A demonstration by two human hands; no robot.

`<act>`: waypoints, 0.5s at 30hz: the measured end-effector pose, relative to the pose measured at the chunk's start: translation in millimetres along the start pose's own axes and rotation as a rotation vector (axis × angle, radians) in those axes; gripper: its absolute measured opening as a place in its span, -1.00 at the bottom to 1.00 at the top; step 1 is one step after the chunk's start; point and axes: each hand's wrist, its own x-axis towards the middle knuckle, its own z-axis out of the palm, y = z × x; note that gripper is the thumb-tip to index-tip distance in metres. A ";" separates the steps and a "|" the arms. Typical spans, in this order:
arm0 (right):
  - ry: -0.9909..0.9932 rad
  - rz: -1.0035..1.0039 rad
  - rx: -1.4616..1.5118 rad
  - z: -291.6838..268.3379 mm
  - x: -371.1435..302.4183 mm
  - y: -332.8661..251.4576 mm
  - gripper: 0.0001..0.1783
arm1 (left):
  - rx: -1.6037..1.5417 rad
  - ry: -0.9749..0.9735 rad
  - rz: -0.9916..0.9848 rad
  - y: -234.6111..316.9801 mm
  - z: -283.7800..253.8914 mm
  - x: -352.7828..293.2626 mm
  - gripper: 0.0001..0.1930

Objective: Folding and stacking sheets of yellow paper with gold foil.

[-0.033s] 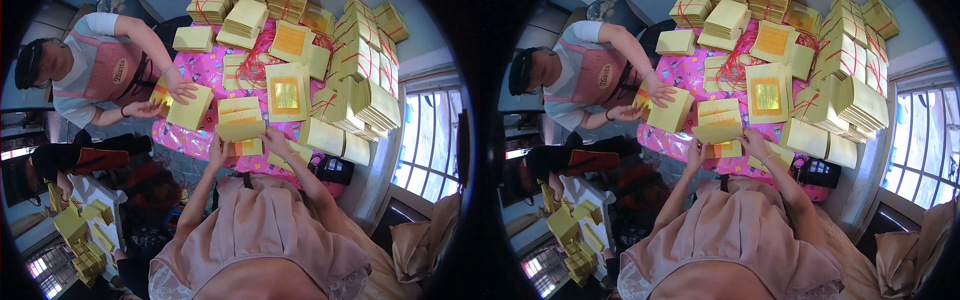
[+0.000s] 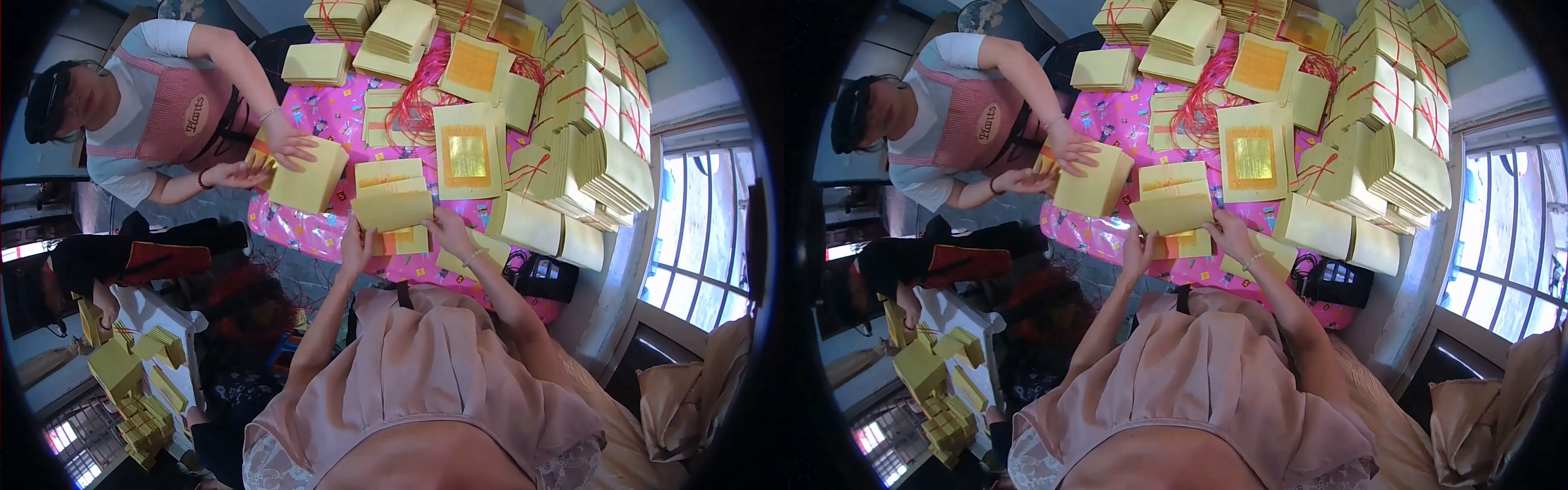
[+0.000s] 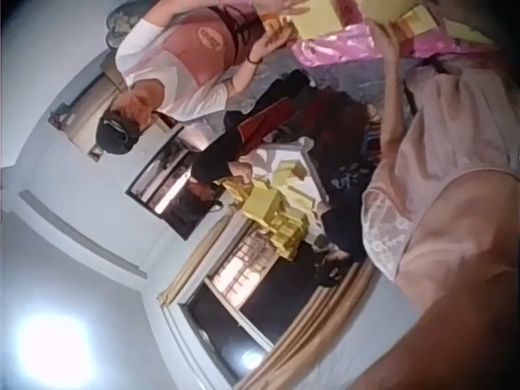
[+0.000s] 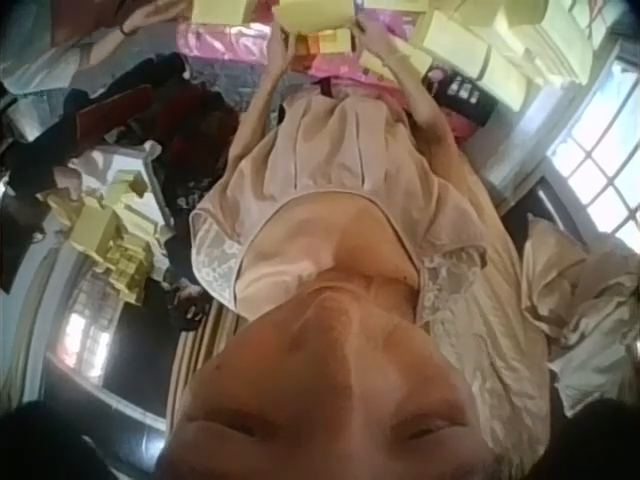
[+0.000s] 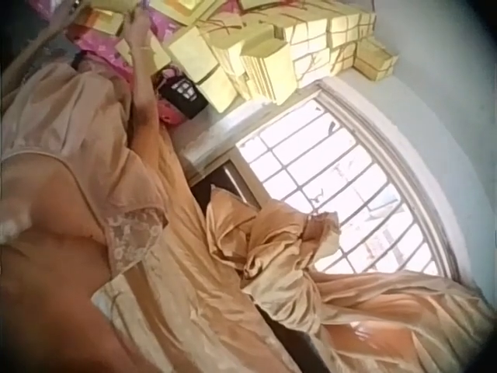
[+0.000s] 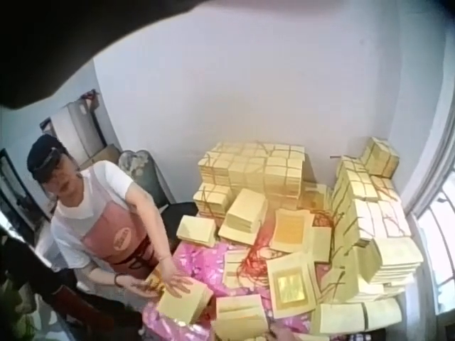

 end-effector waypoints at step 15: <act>0.317 0.081 -0.273 23.8 0.3 -14.9 -0.74 | 0.204 0.050 -0.085 -15.1 14.2 10.2 -0.69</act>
